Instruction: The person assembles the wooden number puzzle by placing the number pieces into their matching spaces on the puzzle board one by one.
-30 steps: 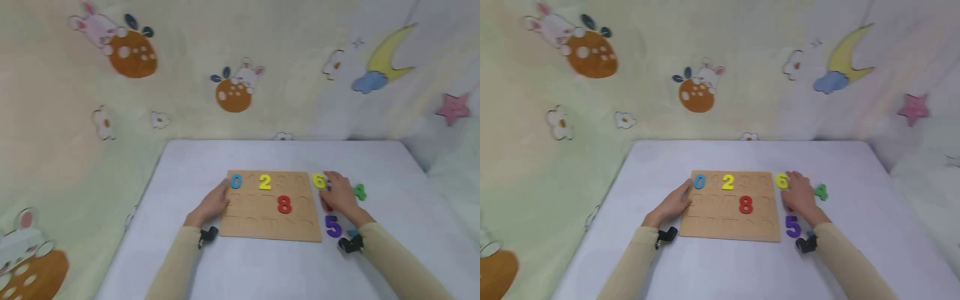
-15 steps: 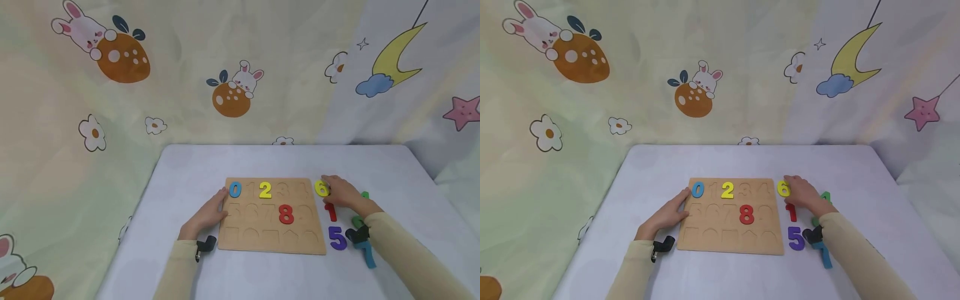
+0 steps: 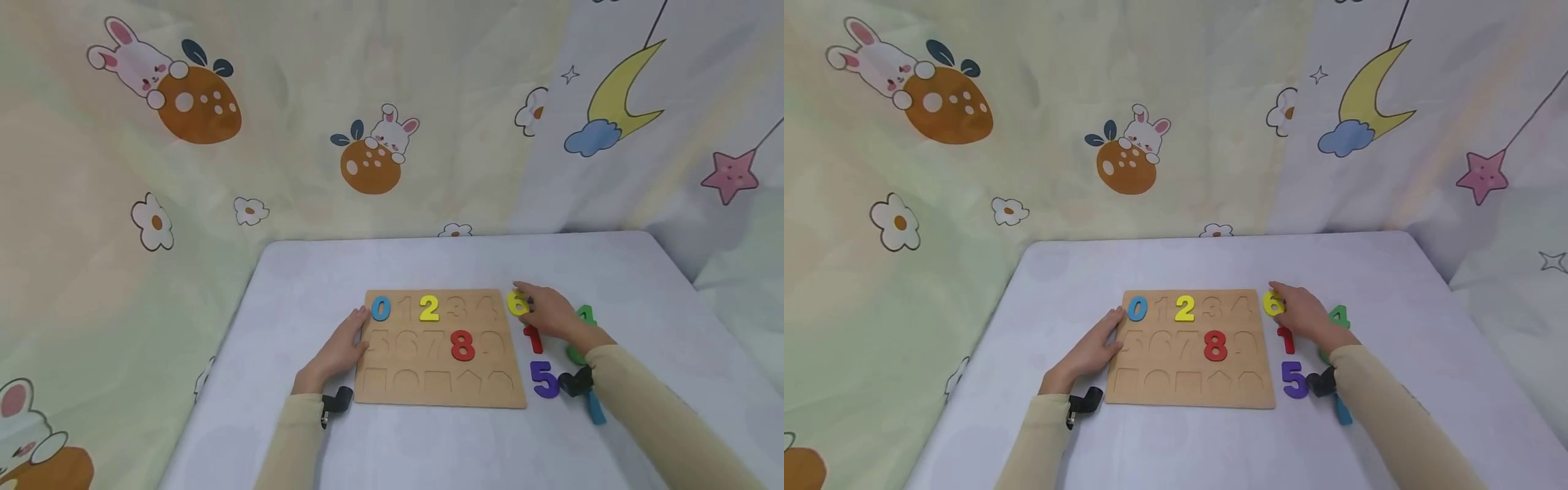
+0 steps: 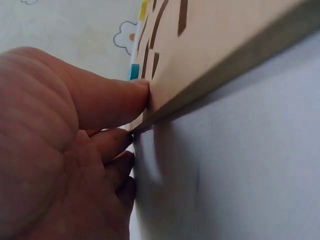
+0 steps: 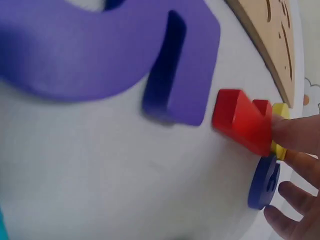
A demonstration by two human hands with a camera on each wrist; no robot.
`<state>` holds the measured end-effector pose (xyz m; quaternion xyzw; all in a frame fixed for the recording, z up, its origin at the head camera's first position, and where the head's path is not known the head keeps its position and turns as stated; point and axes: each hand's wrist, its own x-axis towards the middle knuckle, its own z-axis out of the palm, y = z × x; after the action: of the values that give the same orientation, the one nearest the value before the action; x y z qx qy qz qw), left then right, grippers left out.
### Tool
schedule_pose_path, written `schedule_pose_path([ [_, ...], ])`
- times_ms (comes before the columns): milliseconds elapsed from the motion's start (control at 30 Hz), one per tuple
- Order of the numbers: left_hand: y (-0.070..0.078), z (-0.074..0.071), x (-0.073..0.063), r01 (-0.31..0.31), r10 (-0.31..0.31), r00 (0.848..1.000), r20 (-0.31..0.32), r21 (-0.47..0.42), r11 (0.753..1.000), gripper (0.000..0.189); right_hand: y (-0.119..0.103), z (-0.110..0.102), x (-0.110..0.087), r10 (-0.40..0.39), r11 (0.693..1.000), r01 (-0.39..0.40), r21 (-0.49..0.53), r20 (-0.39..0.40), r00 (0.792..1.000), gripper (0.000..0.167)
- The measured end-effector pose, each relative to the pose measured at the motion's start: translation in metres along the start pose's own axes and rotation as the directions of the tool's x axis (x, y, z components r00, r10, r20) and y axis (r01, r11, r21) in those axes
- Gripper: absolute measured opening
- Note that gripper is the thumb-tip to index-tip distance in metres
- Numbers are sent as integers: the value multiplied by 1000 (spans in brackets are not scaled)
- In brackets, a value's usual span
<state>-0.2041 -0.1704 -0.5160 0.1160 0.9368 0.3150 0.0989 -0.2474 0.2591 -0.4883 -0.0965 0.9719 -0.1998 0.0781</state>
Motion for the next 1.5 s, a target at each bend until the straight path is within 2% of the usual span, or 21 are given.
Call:
schedule_pose_path([
  [133,-1,2,1,-25,25,1000,-5,10,1000,65,6,3,1,9,1000,-9,-7,-20,1000,73],
  [233,-3,2,2,-15,15,1000,3,19,1000,65,3,3,2,8,1000,-9,-6,-41,999,75],
  [433,-6,3,5,-13,13,1000,7,24,1000,63,-18,3,5,18,999,-15,30,-75,997,77],
  [567,-7,3,6,-34,34,999,10,39,999,59,-36,6,10,12,999,-9,51,-58,998,76],
  [733,-6,2,4,-57,57,998,3,32,998,56,-52,17,18,-44,996,48,71,-53,998,75],
  [1000,-8,1,4,-65,65,998,3,7,998,57,-63,33,23,-74,992,77,98,-29,997,76],
  [1267,-7,0,3,-62,62,998,2,-15,998,57,-68,34,19,-80,992,83,96,-35,996,75],
  [1500,-7,1,2,-68,68,998,2,-22,997,56,-85,41,17,-103,984,103,146,-10,995,75],
])
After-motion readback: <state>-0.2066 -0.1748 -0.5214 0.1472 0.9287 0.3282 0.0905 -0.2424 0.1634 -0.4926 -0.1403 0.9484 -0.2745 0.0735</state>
